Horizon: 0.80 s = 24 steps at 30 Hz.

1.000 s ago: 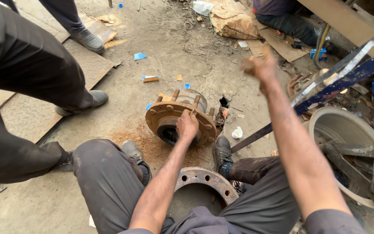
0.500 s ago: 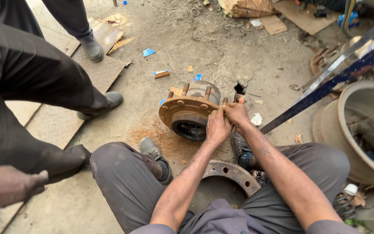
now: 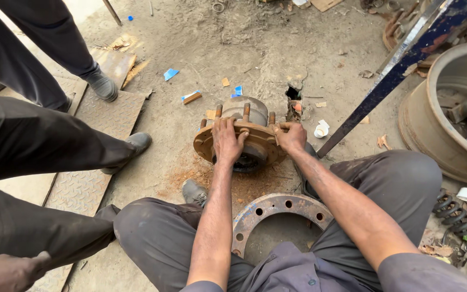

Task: The person scrubs a rusty metal wheel hub with a small wooden block, repeatedly rubbing the surface to remove rust and debris. The person works on the hub while sitting on the ground in a workshop area.

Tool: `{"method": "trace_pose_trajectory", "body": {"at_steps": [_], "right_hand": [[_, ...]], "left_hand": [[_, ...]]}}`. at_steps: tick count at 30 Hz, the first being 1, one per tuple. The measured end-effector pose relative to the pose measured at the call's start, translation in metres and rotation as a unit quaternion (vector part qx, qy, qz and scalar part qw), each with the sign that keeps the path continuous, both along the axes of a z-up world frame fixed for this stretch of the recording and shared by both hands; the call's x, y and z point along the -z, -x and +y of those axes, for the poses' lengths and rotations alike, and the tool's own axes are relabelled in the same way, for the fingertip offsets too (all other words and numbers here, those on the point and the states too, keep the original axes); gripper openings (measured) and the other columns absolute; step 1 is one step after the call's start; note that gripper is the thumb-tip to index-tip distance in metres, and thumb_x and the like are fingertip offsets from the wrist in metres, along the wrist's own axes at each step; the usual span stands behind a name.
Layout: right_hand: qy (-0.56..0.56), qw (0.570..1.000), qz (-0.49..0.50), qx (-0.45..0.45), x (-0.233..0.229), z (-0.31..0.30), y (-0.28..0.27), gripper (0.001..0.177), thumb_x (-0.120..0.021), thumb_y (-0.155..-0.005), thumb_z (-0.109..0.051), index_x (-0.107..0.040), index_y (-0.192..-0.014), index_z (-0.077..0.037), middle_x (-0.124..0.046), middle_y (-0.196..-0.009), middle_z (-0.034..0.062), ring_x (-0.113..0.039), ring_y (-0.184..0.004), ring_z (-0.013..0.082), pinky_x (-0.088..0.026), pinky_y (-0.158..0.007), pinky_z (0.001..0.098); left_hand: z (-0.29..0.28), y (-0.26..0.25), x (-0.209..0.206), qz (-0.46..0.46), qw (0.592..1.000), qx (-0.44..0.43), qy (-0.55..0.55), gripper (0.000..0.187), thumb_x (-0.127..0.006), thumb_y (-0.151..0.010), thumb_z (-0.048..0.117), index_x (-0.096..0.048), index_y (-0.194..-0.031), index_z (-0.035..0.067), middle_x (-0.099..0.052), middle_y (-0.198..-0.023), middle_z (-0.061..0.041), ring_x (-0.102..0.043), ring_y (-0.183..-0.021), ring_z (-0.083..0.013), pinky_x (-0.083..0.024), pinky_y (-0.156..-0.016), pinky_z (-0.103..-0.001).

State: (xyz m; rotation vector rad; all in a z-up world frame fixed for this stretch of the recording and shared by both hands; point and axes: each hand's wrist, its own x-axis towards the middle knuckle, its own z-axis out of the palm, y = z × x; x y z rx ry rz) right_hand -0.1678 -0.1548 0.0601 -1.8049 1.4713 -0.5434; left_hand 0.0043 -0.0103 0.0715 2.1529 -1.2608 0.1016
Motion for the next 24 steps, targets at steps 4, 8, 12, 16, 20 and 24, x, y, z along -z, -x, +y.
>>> {"method": "trace_pose_trajectory", "body": {"at_steps": [4,8,12,16,20,24], "right_hand": [[0.019,1.000,-0.010,-0.014,-0.003,0.018,-0.012,0.018,-0.072,-0.097,-0.027,-0.081,-0.107,-0.015,-0.080,-0.086,0.0019,-0.070,-0.062,0.0152,-0.058,-0.062,0.0368],[0.180,0.980,-0.036,-0.069,0.001,0.034,-0.041,0.016,-0.071,-0.097,-0.020,-0.080,-0.108,-0.011,-0.072,-0.080,0.0052,-0.058,-0.057,0.0155,-0.051,-0.052,0.0364],[0.347,0.932,-0.051,-0.089,0.017,0.041,-0.067,0.016,-0.077,-0.092,-0.020,-0.081,-0.099,-0.006,-0.064,-0.078,0.0066,-0.054,-0.065,0.0160,-0.049,-0.056,0.0345],[0.248,0.964,-0.081,-0.060,0.020,0.038,-0.052,0.016,-0.072,-0.099,-0.017,-0.080,-0.109,-0.008,-0.064,-0.079,0.0043,-0.054,-0.062,0.0153,-0.049,-0.053,0.0352],[0.113,0.992,-0.037,0.036,0.032,0.025,0.002,0.014,-0.075,-0.096,-0.020,-0.083,-0.106,-0.014,-0.067,-0.075,0.0044,-0.054,-0.062,0.0139,-0.047,-0.057,0.0326],[0.033,0.994,-0.056,0.090,0.037,0.022,0.015,0.016,-0.074,-0.095,-0.023,-0.081,-0.108,-0.016,-0.074,-0.084,0.0006,-0.061,-0.061,0.0140,-0.048,-0.056,0.0324]], "left_hand": [[-0.002,0.001,-0.014,-0.015,0.997,-0.018,-0.070,0.060,-0.086,-0.081,0.041,-0.059,-0.120,0.005,-0.060,-0.121,-0.017,-0.050,-0.126,-0.0342,-0.033,-0.118,-0.052],[-0.003,-0.007,-0.017,-0.024,0.994,-0.015,-0.106,0.061,-0.087,-0.081,0.043,-0.060,-0.118,0.005,-0.060,-0.118,-0.015,-0.052,-0.120,-0.0333,-0.040,-0.111,-0.049],[-0.013,-0.018,-0.005,-0.035,0.988,-0.001,-0.151,0.062,-0.088,-0.080,0.044,-0.059,-0.118,0.005,-0.059,-0.117,-0.013,-0.052,-0.119,-0.0299,-0.039,-0.113,-0.048],[-0.017,-0.027,0.007,0.009,0.983,0.003,-0.185,0.065,-0.085,-0.080,0.049,-0.059,-0.124,0.009,-0.058,-0.119,-0.011,-0.049,-0.121,-0.0287,-0.039,-0.112,-0.050],[-0.021,-0.029,0.004,-0.004,0.982,0.024,-0.188,0.078,-0.085,-0.074,0.063,-0.057,-0.122,0.008,-0.053,-0.125,-0.016,-0.042,-0.127,-0.0361,-0.031,-0.110,-0.058],[-0.021,-0.022,-0.007,0.012,0.974,0.022,-0.227,0.080,-0.076,-0.080,0.074,-0.057,-0.119,0.007,-0.052,-0.122,-0.017,-0.044,-0.122,-0.0330,-0.034,-0.114,-0.056]]}}
